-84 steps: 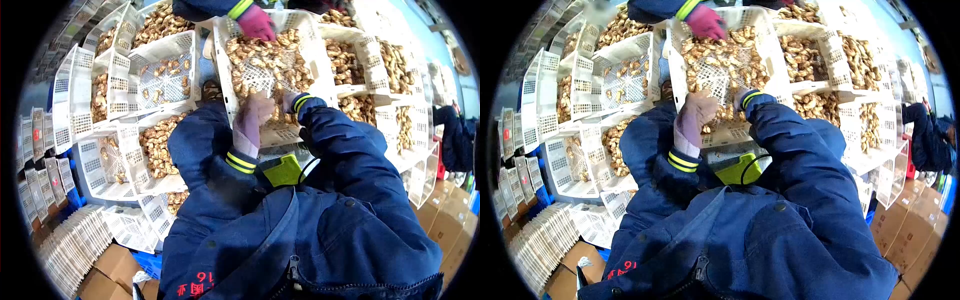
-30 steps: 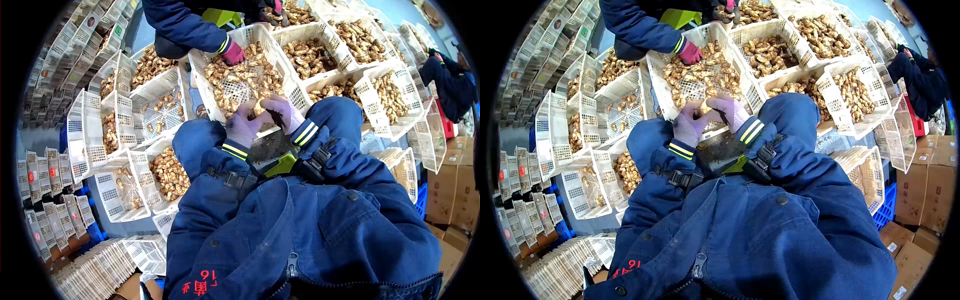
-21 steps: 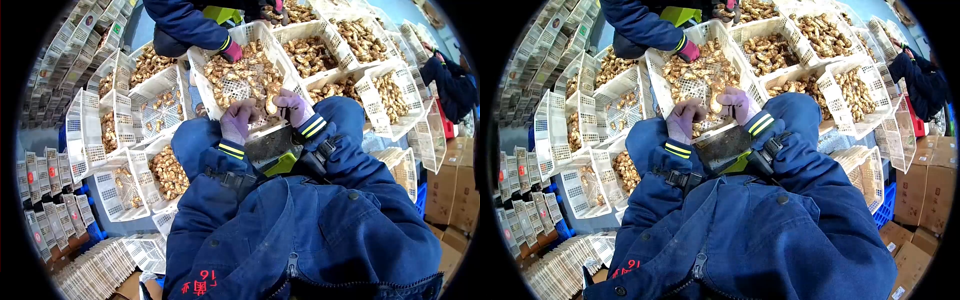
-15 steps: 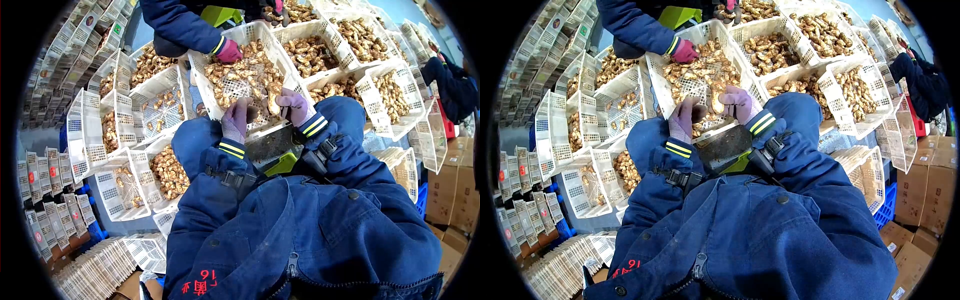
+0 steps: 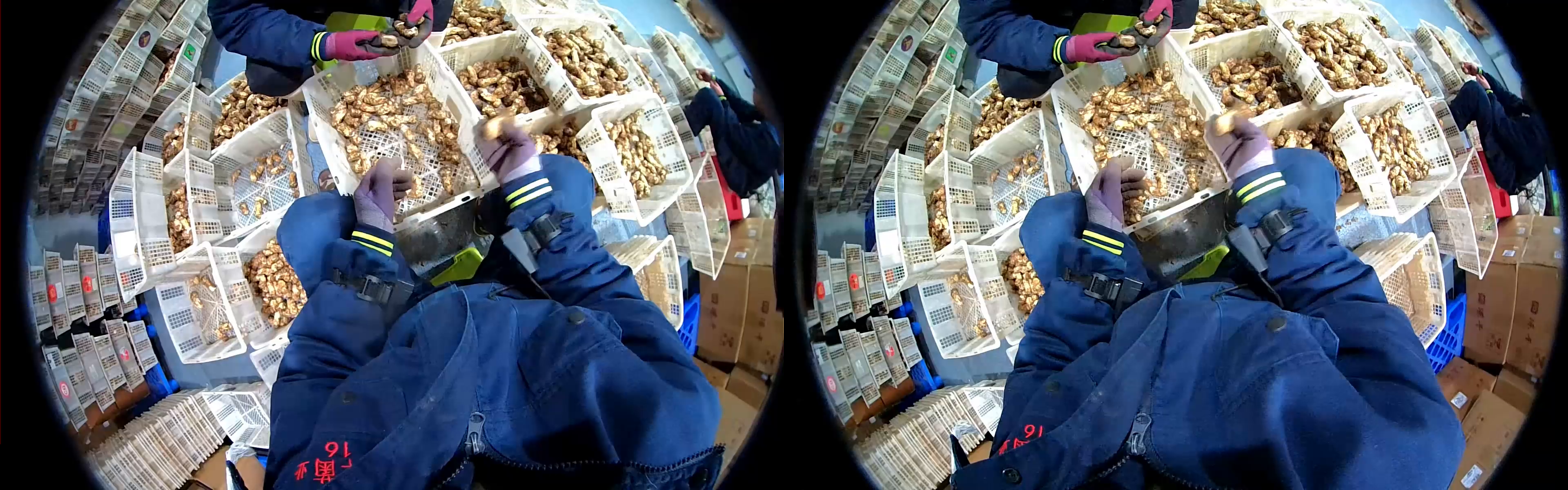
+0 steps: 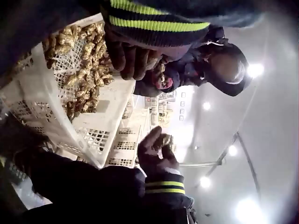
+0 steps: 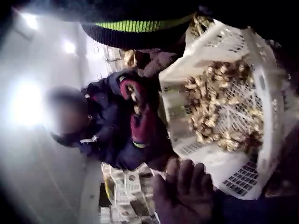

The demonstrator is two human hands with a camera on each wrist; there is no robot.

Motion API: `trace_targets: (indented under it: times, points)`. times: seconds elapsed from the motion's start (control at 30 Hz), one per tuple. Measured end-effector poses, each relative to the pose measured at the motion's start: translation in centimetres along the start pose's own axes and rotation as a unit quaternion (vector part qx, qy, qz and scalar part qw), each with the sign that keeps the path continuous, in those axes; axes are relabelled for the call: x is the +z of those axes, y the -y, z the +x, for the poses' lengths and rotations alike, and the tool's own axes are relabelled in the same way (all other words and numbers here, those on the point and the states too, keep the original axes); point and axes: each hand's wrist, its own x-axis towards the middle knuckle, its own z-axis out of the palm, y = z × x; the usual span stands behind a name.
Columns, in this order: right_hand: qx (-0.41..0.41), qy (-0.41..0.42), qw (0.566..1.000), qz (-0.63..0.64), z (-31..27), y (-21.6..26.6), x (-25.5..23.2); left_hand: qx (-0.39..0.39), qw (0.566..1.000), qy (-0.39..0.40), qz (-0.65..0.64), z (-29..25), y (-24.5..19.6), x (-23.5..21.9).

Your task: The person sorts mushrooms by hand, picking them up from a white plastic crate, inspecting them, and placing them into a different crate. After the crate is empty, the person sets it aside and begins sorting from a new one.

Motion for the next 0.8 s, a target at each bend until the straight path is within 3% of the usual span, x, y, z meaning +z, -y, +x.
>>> trace_targets:
  times: [0.03, 0.07, 0.17, 0.23, 0.3, 0.33, 0.4, 0.43, 0.47, 0.5, 0.53, 0.57, 0.6, 0.63, 0.7, 0.73, 0.77, 0.8]
  points:
    - [-0.087, -0.013, 0.996, 0.007, 0.4, 1.8, 0.0, -0.016, 0.999, 0.028, -0.037, 0.4, 0.3, -0.7]
    - [-0.109, -0.021, 0.993, 0.038, 0.7, 4.2, -0.6, -0.031, 0.995, 0.055, -0.074, 1.2, 0.8, -2.0]
    - [-0.167, -0.094, 0.980, 0.049, -0.5, 6.1, 0.8, 0.038, 0.998, -0.020, -0.039, 0.0, -0.6, -0.2]
    - [-0.115, -0.110, 0.987, -0.015, -0.1, 5.1, 0.2, 0.012, 0.999, -0.034, -0.023, 0.5, -0.8, -0.5]
    - [-0.009, -0.056, 0.987, -0.149, 1.1, 3.2, -0.9, 0.005, 0.998, -0.055, -0.028, 0.4, -1.0, -0.1]
    - [-0.068, 0.048, 0.922, -0.378, 1.5, 1.6, -0.4, 0.003, 0.997, -0.067, -0.030, 0.5, -1.0, -0.1]
    - [0.039, 0.092, 0.831, -0.548, 1.6, -0.9, 2.0, -0.012, 0.998, -0.048, -0.042, 1.2, -0.1, -0.9]
    - [-0.031, 0.146, 0.713, -0.685, 3.5, -2.7, 1.0, -0.020, 0.998, -0.040, -0.049, 1.4, 0.0, -1.2]
    - [-0.063, 0.212, 0.527, -0.821, 5.4, -3.4, 0.0, -0.017, 0.997, -0.050, -0.053, 1.3, 0.1, -1.2]
    - [-0.052, 0.259, 0.461, -0.848, 8.1, -4.6, -1.8, -0.019, 0.996, -0.076, -0.040, 1.3, 0.4, -1.1]
    - [0.102, 0.209, 0.354, -0.906, 8.1, -5.2, 0.8, -0.061, 0.972, 0.045, -0.223, 2.8, 3.0, -2.8]
    - [0.044, 0.231, 0.194, -0.952, 10.3, -6.4, -1.0, -0.093, 0.898, 0.164, -0.397, 4.2, 5.6, -4.5]
    - [0.081, 0.266, 0.118, -0.953, 12.4, -7.2, -2.4, -0.021, 0.999, -0.033, -0.029, 1.5, 1.0, -1.5]
    - [0.129, 0.298, 0.097, -0.941, 13.6, -8.0, -3.7, -0.068, 0.978, 0.026, -0.195, 2.5, 3.8, -3.2]
    - [0.184, 0.329, 0.069, -0.923, 15.6, -9.4, -6.3, -0.059, 0.995, -0.023, -0.071, 1.8, 1.5, -2.3]
    - [0.183, 0.319, 0.080, -0.927, 15.7, -9.8, -6.9, -0.070, 0.997, -0.012, -0.041, 1.8, -0.1, -2.0]
    - [0.181, 0.308, 0.090, -0.930, 15.8, -10.3, -7.5, -0.082, 0.994, -0.007, -0.065, 2.0, 0.0, -2.2]
    - [0.194, 0.348, 0.063, -0.915, 16.4, -10.6, -7.8, -0.093, 0.992, 0.001, -0.088, 2.3, 0.2, -2.3]
